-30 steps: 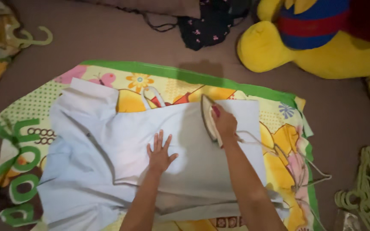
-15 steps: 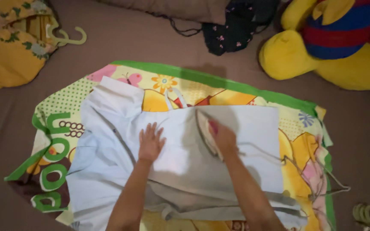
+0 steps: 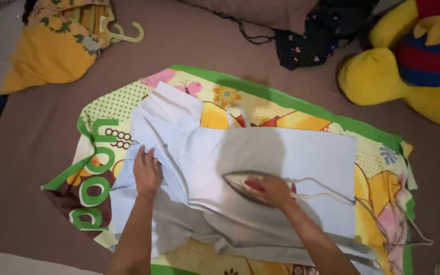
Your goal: The person irons a light blue shirt on a Winnie the Pooh themed mat, smoothing the fabric with a steam iron. After ironing, the person places the shirt on a hanger and then picks up a dark garment from a pile on the floor.
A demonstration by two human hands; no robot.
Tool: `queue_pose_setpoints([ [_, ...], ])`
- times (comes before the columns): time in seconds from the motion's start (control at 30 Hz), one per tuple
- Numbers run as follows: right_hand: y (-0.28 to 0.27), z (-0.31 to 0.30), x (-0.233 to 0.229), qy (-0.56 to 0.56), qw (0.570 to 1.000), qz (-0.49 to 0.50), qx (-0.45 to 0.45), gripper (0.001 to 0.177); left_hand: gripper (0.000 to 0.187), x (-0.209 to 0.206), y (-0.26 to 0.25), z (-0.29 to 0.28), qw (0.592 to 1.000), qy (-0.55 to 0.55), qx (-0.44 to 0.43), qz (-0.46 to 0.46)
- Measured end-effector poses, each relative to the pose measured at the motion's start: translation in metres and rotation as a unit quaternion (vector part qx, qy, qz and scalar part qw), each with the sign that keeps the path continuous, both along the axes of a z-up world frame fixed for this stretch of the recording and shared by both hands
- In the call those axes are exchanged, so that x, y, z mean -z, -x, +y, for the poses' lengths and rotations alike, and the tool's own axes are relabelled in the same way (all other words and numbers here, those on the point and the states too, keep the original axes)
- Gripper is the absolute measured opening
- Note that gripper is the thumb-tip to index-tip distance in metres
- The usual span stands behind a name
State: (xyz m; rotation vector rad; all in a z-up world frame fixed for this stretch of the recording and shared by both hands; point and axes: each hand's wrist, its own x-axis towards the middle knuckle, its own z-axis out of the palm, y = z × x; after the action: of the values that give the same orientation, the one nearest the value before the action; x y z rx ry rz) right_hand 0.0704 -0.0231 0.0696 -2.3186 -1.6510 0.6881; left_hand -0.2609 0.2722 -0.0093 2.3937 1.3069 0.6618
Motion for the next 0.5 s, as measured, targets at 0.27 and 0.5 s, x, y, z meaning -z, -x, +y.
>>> queue_pose_setpoints([
  [0.27, -0.027, 0.103, 0.011, -0.016, 0.987, -0.049, 0.155, 0.041, 0.050, -0.001, -0.004, -0.002, 0.998, 0.052, -0.024, 0.035],
  [0.5, 0.012, 0.060, -0.008, 0.017, 0.996, 0.016, 0.086, 0.044, 0.061, -0.004, 0.020, 0.004, 0.979, 0.076, -0.169, 0.090],
])
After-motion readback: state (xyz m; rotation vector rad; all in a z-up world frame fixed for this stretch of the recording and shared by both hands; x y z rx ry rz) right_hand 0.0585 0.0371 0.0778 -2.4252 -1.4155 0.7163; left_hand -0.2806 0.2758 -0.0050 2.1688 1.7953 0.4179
